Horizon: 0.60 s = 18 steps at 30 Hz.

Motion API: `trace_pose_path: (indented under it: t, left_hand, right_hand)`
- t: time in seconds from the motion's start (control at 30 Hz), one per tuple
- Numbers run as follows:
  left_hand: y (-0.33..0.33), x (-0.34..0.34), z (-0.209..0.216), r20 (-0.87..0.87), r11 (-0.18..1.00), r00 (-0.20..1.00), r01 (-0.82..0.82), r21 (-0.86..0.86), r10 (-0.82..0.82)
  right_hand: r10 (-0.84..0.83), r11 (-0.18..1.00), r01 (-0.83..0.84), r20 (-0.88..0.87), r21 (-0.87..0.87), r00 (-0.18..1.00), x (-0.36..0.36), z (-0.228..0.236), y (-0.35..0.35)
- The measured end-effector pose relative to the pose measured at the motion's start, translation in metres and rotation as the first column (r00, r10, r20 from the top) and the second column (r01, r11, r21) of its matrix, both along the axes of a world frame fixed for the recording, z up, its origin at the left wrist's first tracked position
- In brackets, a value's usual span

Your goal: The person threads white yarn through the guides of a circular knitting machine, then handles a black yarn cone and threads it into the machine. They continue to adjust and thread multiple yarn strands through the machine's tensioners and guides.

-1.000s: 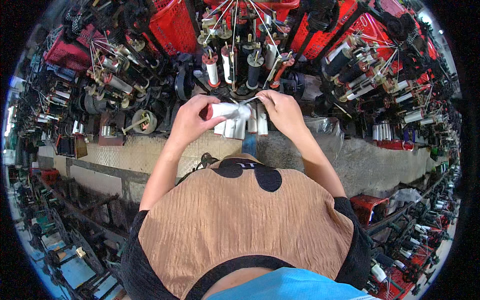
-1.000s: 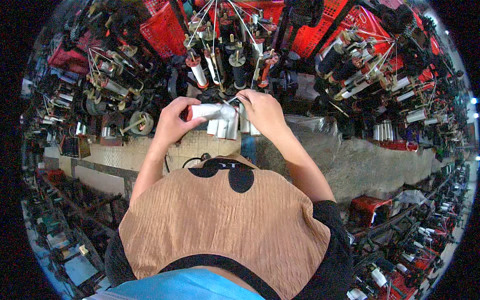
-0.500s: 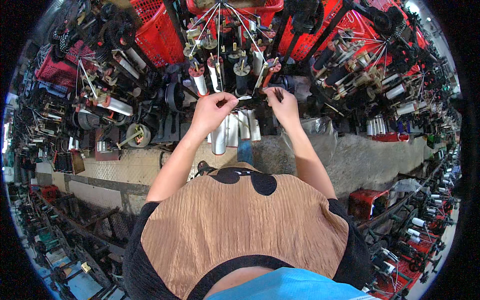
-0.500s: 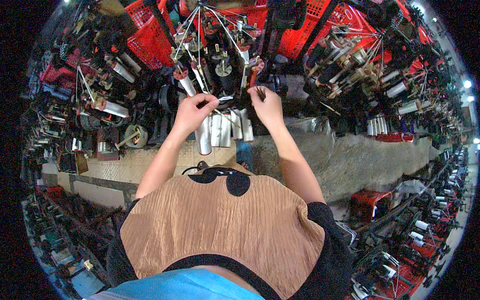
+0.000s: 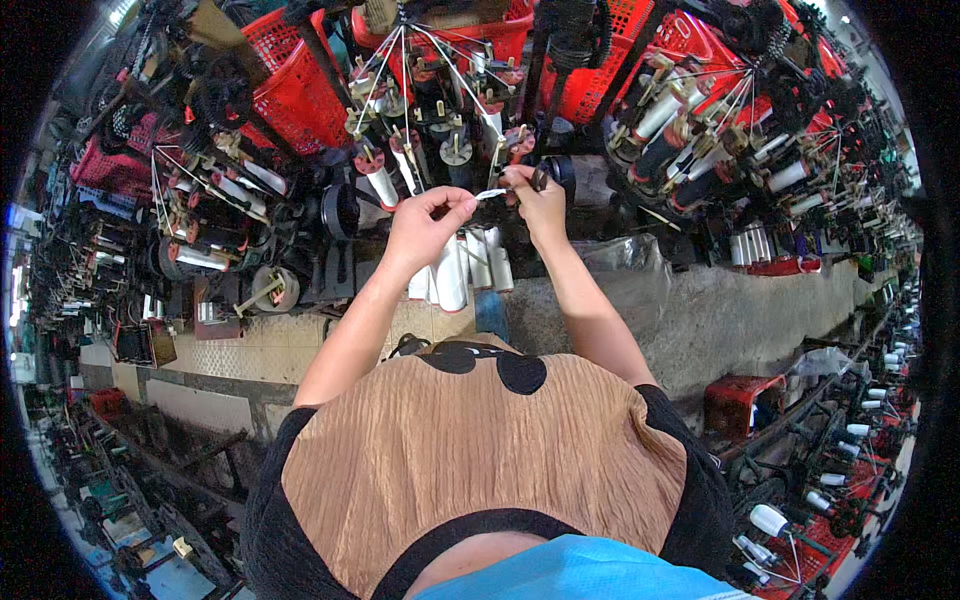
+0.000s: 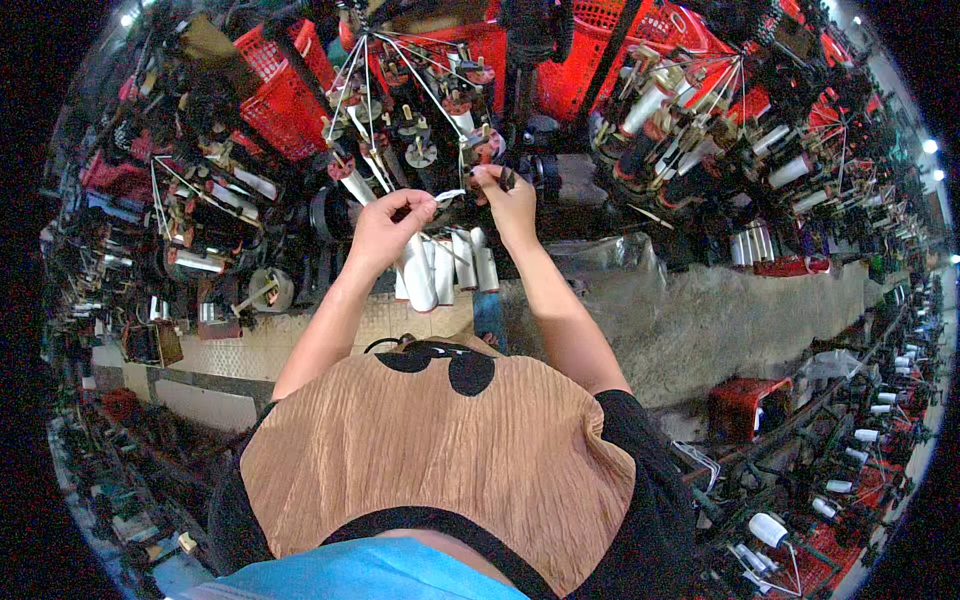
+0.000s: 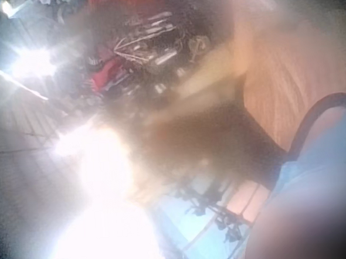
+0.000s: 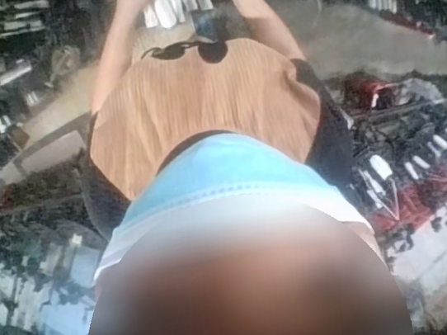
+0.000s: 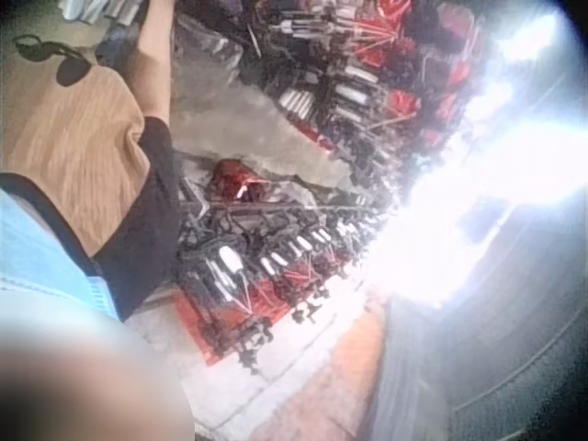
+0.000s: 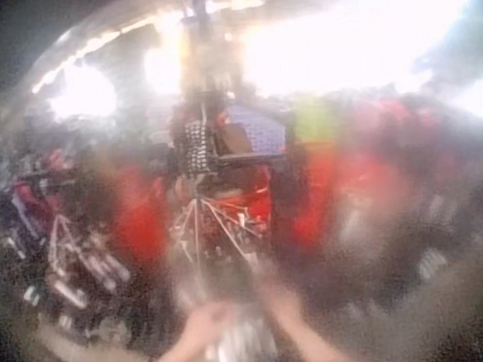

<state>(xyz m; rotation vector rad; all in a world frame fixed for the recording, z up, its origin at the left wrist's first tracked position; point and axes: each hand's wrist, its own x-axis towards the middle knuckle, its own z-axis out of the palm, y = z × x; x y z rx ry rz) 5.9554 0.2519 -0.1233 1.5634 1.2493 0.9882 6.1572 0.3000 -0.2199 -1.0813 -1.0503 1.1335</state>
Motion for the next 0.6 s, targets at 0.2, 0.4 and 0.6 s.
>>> trace_pose_path:
  t: [0.2,0.4,0.6]
  left_hand:
    - [0.007,0.009,0.006,0.098,0.998,0.994,-0.055,-0.006,0.056]
    - [0.02,0.044,-0.001,0.089,0.969,0.988,-0.141,0.201,0.125]
    - [0.018,0.059,0.005,-0.165,0.911,0.972,0.216,0.352,-0.167]
  right_hand:
    - [-0.222,0.972,0.147,-0.523,-0.182,0.823,0.06,0.026,-0.012]
    - [0.01,0.992,0.076,-0.657,0.101,0.753,0.074,0.075,-0.055]
    - [0.302,0.904,-0.284,-0.008,0.321,0.953,0.04,0.164,-0.058]
